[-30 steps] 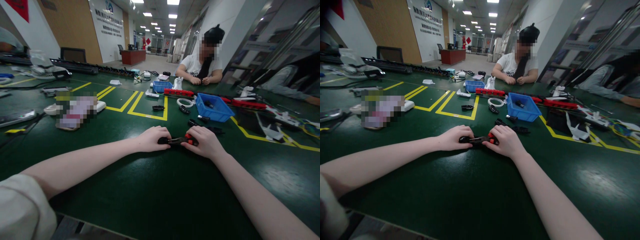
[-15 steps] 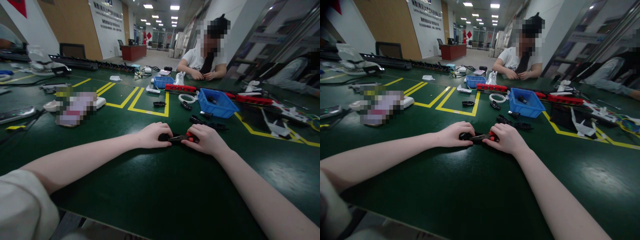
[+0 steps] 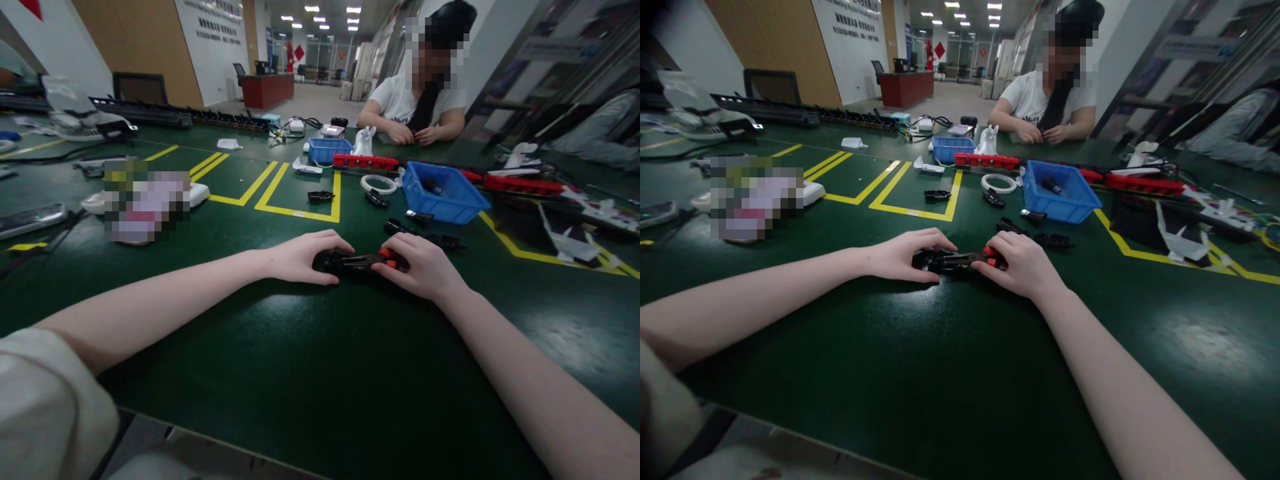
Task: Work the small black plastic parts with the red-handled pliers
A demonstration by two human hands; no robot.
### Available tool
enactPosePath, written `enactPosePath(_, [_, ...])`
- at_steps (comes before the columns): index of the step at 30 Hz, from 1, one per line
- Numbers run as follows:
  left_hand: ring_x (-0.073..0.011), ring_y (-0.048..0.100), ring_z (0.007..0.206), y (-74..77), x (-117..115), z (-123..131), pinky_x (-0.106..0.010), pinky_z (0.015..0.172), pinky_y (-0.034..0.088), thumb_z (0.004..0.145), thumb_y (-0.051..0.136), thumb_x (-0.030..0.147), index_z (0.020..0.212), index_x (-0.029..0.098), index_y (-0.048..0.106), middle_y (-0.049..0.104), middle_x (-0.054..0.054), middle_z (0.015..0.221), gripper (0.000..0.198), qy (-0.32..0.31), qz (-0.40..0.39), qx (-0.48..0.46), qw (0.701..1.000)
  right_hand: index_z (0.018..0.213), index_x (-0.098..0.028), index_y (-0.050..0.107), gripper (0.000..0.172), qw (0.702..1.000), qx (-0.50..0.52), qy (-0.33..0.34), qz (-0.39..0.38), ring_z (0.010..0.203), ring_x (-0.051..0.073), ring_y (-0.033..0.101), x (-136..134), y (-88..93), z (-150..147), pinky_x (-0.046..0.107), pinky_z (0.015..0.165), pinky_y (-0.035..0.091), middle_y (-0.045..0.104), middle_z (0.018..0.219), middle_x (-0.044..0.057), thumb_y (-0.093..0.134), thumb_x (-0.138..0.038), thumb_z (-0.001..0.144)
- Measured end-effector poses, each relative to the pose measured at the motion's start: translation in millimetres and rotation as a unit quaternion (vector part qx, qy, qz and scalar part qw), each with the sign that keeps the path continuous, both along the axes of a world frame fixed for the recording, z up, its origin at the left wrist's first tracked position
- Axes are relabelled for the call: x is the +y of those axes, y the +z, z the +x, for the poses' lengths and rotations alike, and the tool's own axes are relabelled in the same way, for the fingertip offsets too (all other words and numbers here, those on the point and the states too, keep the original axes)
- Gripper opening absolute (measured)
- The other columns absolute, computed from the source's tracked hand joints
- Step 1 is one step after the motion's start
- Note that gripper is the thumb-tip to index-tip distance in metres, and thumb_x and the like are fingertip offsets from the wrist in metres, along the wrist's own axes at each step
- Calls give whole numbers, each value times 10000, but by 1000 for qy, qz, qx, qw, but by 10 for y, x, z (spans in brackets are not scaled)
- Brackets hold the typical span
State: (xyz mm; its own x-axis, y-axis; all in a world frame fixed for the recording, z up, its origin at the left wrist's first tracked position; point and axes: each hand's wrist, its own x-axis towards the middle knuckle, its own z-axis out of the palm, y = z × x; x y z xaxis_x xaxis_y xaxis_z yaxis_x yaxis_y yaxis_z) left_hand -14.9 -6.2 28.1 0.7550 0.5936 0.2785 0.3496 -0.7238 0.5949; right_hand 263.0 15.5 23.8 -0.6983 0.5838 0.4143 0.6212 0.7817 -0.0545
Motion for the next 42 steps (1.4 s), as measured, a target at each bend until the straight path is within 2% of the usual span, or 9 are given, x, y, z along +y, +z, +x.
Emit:
enactPosePath(5, [-210,592,1041,-34,30,-10,-383,925,481,841,674,259,1089,177,636,588,-81,1133,263,1,-6,-10,1000,868,-198,570,293,999,41,-16,-30,748,215,574,-3,-1,7,340,661,442,604,830,74,535,-488,889])
enactPosePath(8, [-206,594,1057,-49,33,-3,-390,962,470,852,661,239,1028,175,669,589,-82,1134,187,-8,2,-15,1000,861,-199,567,293,998,49,-26,-37,747,216,581,-10,8,0,336,651,443,596,821,72,521,-485,898])
enactPosePath(20, [-199,600,1042,-48,46,3,-379,940,486,859,663,239,994,166,679,595,-78,1116,154,-4,1,-9,1000,859,-192,568,349,1000,-23,9,12,730,219,563,9,4,-23,347,659,429,618,834,91,514,-536,892])
enactPosePath(32, [-184,613,999,-41,52,10,-371,925,488,823,701,216,953,167,689,619,-63,1069,140,14,-31,-26,999,817,-195,578,367,997,-47,-4,55,663,205,530,-11,6,-21,337,613,391,603,764,79,507,-548,890])
enactPosePath(42, [-181,615,967,-63,76,-10,-366,891,488,807,716,243,941,160,699,620,-63,1045,159,7,-26,-41,999,815,-193,567,364,992,-69,-6,104,707,220,540,-38,45,-35,351,646,413,609,793,94,521,-547,886])
